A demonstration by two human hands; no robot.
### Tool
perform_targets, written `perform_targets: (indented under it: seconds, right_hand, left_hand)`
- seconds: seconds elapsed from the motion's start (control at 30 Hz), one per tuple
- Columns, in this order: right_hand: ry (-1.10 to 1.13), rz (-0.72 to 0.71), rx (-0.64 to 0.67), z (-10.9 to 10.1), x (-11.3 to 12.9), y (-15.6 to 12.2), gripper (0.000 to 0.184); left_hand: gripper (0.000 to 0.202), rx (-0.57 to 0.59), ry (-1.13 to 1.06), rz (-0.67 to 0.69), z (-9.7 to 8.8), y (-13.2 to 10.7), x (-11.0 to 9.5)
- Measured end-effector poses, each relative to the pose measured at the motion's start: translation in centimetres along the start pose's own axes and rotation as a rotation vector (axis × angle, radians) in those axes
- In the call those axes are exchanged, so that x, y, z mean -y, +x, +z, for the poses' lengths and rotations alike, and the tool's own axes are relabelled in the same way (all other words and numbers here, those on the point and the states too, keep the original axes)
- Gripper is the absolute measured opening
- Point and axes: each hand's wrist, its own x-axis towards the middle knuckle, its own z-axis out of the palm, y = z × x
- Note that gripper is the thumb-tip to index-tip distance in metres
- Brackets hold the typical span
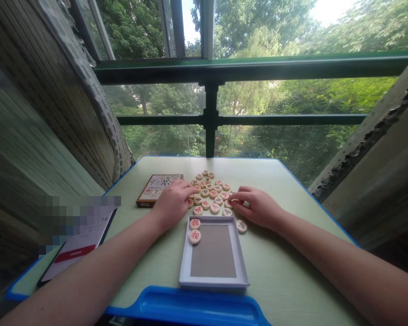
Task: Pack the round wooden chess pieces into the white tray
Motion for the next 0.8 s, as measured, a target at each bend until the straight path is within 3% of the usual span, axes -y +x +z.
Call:
perform_targets:
  seconds: [0.3, 0.8]
  right_hand:
    - [-0.003, -0.079, -0.022, -0.11, 0.33, -0.06, 0.023]
    - [-0.047, -0.081, -0.083, 0.24, 0.58, -0.18, 0.020]
  left_hand:
    - [0.029, 0.033, 0.014, 0.026, 0.02, -0.01, -0.23]
    - [0.040, 0.106, -0.045, 0.159, -0.55, -0.03, 0.09]
